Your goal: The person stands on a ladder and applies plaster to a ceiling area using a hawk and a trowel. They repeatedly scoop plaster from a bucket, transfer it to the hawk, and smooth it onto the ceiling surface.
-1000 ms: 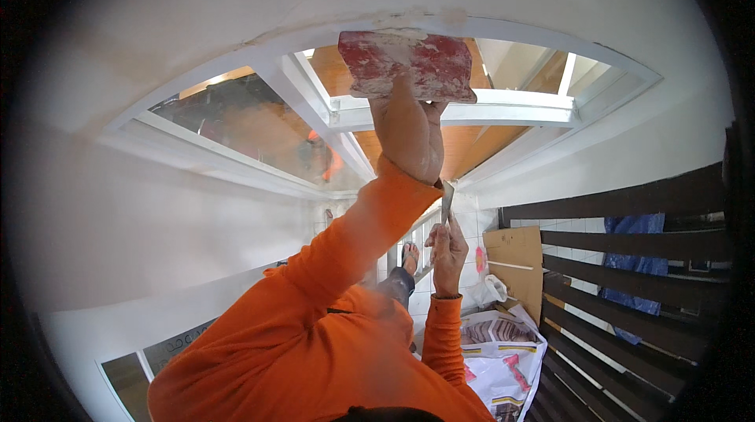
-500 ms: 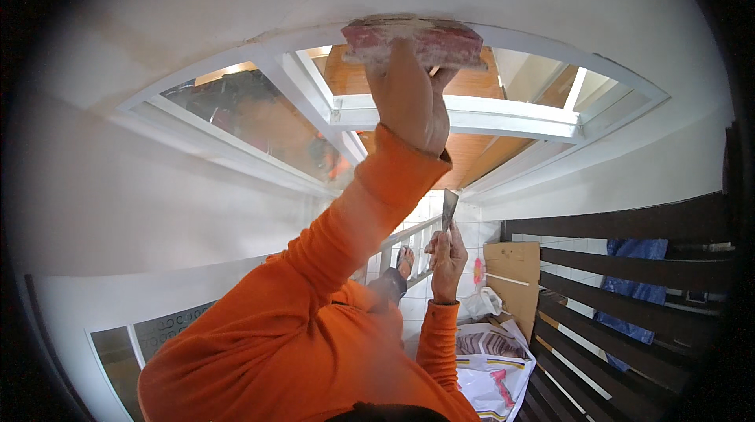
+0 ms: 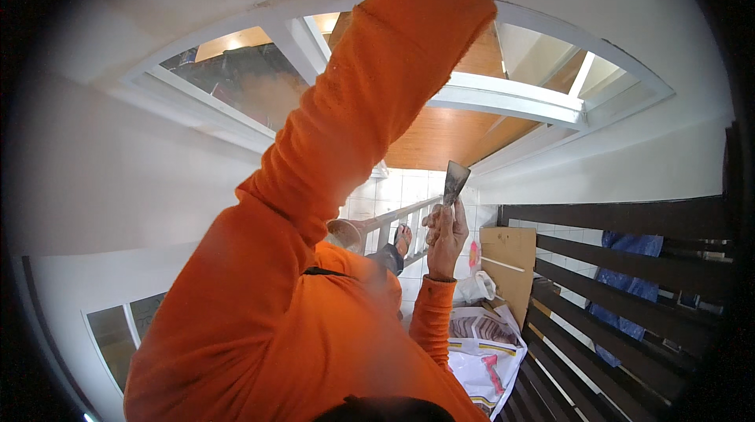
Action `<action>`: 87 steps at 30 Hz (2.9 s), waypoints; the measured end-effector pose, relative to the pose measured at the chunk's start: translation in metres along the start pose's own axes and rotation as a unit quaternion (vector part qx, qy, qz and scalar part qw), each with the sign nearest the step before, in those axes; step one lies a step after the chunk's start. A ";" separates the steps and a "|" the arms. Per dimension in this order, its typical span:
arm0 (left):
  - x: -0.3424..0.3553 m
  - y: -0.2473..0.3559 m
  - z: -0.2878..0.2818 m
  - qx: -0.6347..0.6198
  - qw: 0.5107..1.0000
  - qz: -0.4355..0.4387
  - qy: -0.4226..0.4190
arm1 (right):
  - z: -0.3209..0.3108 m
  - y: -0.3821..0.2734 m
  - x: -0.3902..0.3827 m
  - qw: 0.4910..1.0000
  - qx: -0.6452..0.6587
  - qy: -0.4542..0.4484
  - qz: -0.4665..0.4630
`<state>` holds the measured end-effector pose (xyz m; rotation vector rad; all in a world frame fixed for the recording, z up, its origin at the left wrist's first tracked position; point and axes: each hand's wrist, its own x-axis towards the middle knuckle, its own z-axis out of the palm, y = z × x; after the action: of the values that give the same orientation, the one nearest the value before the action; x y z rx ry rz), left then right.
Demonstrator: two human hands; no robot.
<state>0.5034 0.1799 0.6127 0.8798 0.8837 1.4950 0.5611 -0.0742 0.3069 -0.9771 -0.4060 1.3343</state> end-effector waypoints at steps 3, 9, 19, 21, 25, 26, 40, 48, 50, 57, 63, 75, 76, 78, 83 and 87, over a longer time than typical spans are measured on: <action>-0.018 -0.003 -0.003 -0.156 0.986 0.014 -0.056 | -0.007 0.003 0.001 1.000 0.025 0.006 -0.001; -0.051 0.019 -0.059 -0.258 0.962 -0.020 -0.092 | -0.013 0.012 -0.007 0.999 0.013 0.010 0.041; -0.113 0.007 -0.195 -0.085 0.990 0.029 0.110 | 0.008 -0.010 0.032 0.991 -0.103 0.035 -0.083; -0.124 -0.001 -0.216 -0.062 0.987 0.035 0.147 | 0.040 -0.030 0.049 0.983 -0.106 0.008 -0.149; -0.143 -0.018 -0.265 -0.058 0.986 -0.037 0.150 | 0.095 -0.061 0.093 0.939 -0.184 -0.010 -0.289; -0.146 -0.027 -0.277 -0.068 0.982 -0.061 0.162 | 0.108 -0.065 0.103 0.922 -0.207 -0.001 -0.326; -0.161 -0.056 -0.339 -0.008 0.956 -0.149 0.251 | 0.183 -0.065 0.171 0.816 -0.288 0.105 -0.491; -0.154 -0.054 -0.339 -0.016 0.956 -0.129 0.264 | 0.203 -0.060 0.163 0.802 -0.293 0.099 -0.511; -0.154 -0.055 -0.342 -0.018 0.954 -0.137 0.264 | 0.208 -0.059 0.159 0.797 -0.301 0.102 -0.514; -0.153 -0.055 -0.342 -0.015 0.957 -0.135 0.257 | 0.224 -0.049 0.141 0.818 -0.308 0.073 -0.481; -0.151 -0.054 -0.345 -0.006 0.955 -0.146 0.258 | 0.236 -0.043 0.133 0.829 -0.287 0.064 -0.476; -0.148 -0.064 -0.365 -0.019 0.947 -0.137 0.290 | 0.266 -0.007 0.140 0.853 -0.234 0.065 -0.463; -0.148 -0.065 -0.364 -0.020 0.946 -0.133 0.294 | 0.267 -0.004 0.142 0.854 -0.231 0.064 -0.462; -0.148 -0.067 -0.367 -0.022 0.948 -0.124 0.294 | 0.267 0.000 0.144 0.852 -0.237 0.062 -0.463; -0.147 -0.074 -0.376 -0.020 0.944 -0.124 0.306 | 0.272 0.004 0.151 0.839 -0.242 0.071 -0.483; -0.149 -0.073 -0.384 -0.029 0.951 -0.132 0.280 | 0.276 0.004 0.149 0.845 -0.254 0.074 -0.465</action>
<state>0.2036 0.0163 0.3705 0.2679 1.3046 1.5434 0.3889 0.1626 0.4181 -1.0822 -0.9959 0.2510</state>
